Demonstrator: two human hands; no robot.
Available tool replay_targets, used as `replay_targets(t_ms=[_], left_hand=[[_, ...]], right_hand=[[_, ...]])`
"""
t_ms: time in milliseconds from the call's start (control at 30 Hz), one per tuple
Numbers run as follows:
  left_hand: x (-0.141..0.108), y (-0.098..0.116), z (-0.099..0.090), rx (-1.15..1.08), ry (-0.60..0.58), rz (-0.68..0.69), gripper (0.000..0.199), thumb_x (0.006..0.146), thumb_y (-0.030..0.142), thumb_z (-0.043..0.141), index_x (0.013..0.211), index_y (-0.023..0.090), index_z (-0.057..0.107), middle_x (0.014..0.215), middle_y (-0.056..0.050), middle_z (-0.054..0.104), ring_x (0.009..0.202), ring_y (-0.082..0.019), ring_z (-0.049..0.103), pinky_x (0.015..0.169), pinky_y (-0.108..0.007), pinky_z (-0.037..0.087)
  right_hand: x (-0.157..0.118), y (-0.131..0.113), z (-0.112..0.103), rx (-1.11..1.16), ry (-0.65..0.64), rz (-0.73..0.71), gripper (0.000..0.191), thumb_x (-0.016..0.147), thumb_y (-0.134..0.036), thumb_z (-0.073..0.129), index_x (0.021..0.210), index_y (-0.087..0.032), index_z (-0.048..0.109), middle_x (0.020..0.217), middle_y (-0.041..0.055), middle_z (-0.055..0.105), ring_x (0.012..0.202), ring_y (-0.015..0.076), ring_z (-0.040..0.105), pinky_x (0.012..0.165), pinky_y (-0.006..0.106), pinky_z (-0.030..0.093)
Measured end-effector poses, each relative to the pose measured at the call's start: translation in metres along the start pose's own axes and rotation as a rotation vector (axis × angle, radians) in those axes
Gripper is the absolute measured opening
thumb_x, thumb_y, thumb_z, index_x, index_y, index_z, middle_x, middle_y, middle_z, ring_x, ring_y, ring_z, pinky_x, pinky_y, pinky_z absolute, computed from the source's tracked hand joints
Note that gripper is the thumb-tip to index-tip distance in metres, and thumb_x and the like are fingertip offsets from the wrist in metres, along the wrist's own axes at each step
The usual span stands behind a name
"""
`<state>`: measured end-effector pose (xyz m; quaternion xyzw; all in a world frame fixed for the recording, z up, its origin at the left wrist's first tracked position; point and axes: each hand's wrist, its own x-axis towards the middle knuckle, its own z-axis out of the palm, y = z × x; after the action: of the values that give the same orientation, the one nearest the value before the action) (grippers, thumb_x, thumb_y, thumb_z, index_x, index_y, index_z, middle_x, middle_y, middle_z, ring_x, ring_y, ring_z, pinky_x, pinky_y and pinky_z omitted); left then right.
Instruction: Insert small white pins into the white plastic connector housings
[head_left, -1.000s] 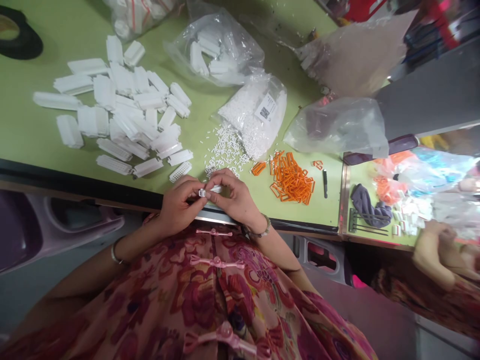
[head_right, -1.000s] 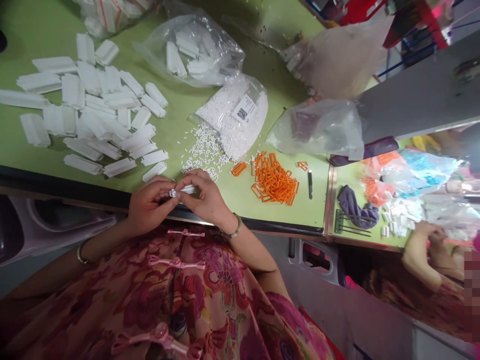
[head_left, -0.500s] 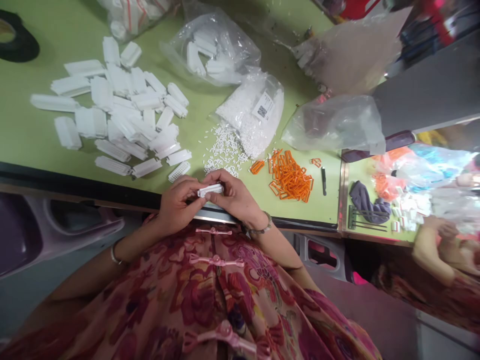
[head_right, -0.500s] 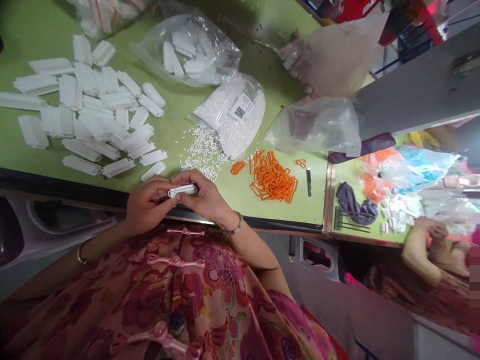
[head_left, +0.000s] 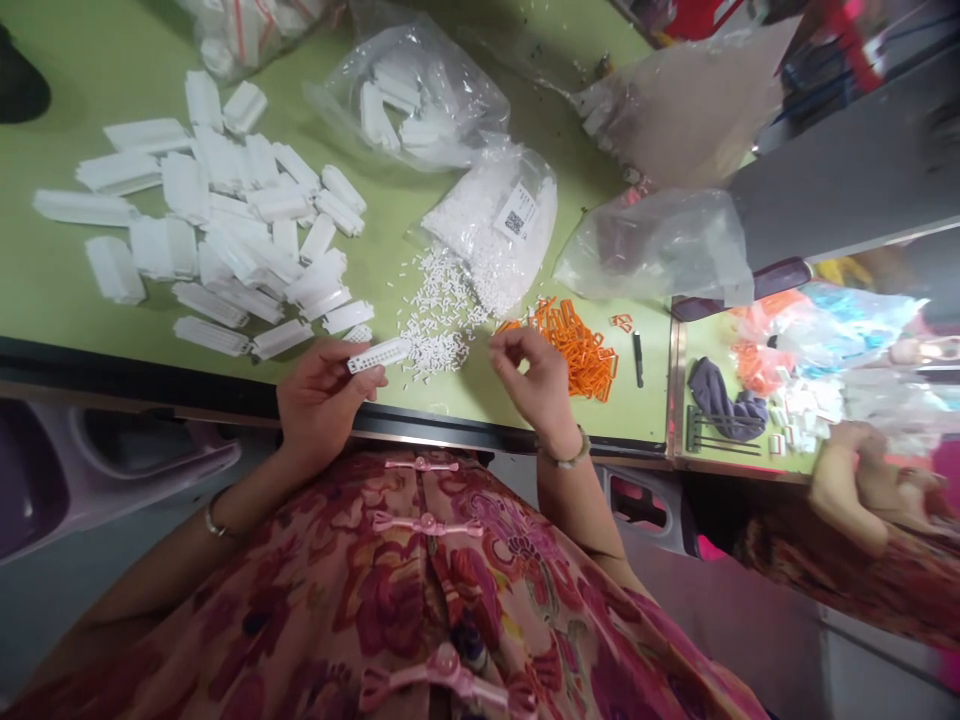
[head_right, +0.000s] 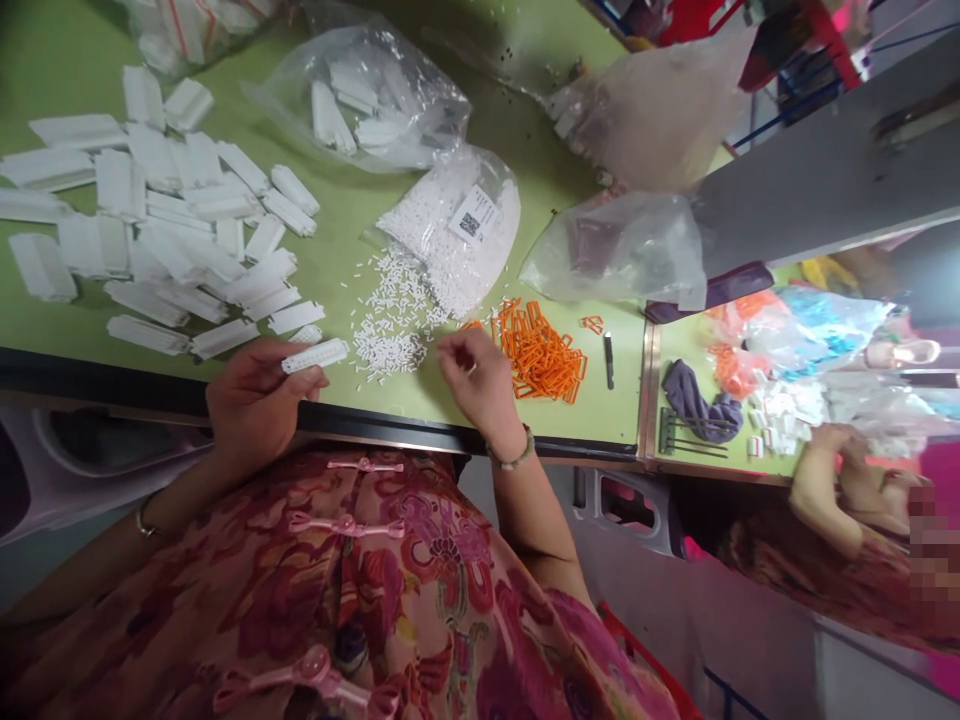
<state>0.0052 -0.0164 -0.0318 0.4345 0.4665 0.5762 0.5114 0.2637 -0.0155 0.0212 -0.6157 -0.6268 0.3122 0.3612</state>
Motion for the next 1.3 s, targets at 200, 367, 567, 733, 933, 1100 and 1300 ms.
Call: replay_targets(t_ms=[200,367,567,733,933,1100,1300], left_hand=[[-0.001,0.002,0.0,0.005,-0.039,-0.005,0.027,0.088,0.044,0.092,0.101,0.026,0.076,0.078,0.003,0.076,0.058,-0.013,0.066,0.053,-0.028,0.056],[-0.004,0.008,0.002,0.072,-0.015,0.023,0.021,0.084,0.028,0.088,0.1,0.023,0.076,0.082,0.002,0.077,0.057,-0.011,0.068,0.052,-0.024,0.056],[-0.004,0.012,0.0,0.262,-0.092,0.024,0.022,0.084,0.031,0.083,0.102,0.02,0.077,0.095,-0.002,0.08,0.065,-0.013,0.072,0.058,-0.024,0.06],[-0.006,0.006,-0.001,0.367,-0.155,0.103,0.019,0.09,0.033,0.08,0.105,0.022,0.079,0.1,-0.003,0.077,0.078,-0.016,0.075,0.07,-0.028,0.064],[-0.006,0.004,-0.003,0.474,-0.208,0.213,0.018,0.093,0.03,0.073,0.108,0.023,0.08,0.098,-0.003,0.077,0.079,-0.017,0.072,0.072,-0.029,0.062],[-0.006,0.007,-0.003,0.556,-0.229,0.222,0.02,0.094,0.03,0.069,0.108,0.022,0.081,0.099,-0.004,0.078,0.079,-0.018,0.07,0.072,-0.029,0.062],[-0.006,0.008,-0.002,0.605,-0.252,0.299,0.018,0.097,0.026,0.066,0.108,0.023,0.08,0.099,-0.004,0.078,0.078,-0.016,0.07,0.073,-0.027,0.061]], right_hand=[[-0.029,-0.002,0.039,-0.261,-0.231,-0.123,0.011,0.103,-0.027,0.067,0.097,-0.022,0.075,0.094,0.0076,0.076,0.087,0.0207,0.067,0.083,0.035,0.056],[-0.022,-0.004,0.063,-0.453,-0.22,-0.173,0.014,0.105,-0.024,0.064,0.098,-0.02,0.076,0.094,0.0106,0.075,0.088,0.0226,0.066,0.083,0.035,0.054],[-0.015,-0.007,0.046,-0.239,-0.21,-0.167,0.017,0.105,-0.025,0.066,0.089,-0.02,0.072,0.085,0.006,0.071,0.078,0.0187,0.062,0.078,0.032,0.051],[-0.014,-0.029,0.033,0.01,-0.193,-0.146,0.021,0.107,-0.032,0.067,0.089,-0.022,0.07,0.079,0.0004,0.066,0.071,0.0154,0.057,0.07,0.03,0.049],[-0.011,-0.047,0.048,-0.029,-0.266,-0.274,0.019,0.111,-0.029,0.06,0.097,-0.022,0.071,0.09,0.0052,0.071,0.085,0.0196,0.063,0.083,0.035,0.054],[-0.013,-0.05,0.053,-0.217,-0.265,-0.249,0.023,0.112,-0.031,0.055,0.097,-0.022,0.071,0.093,0.0087,0.071,0.089,0.0233,0.064,0.087,0.038,0.054],[-0.013,-0.053,0.051,-0.277,-0.303,-0.208,0.022,0.111,-0.03,0.058,0.095,-0.02,0.07,0.092,0.009,0.071,0.087,0.0229,0.064,0.084,0.036,0.053]])
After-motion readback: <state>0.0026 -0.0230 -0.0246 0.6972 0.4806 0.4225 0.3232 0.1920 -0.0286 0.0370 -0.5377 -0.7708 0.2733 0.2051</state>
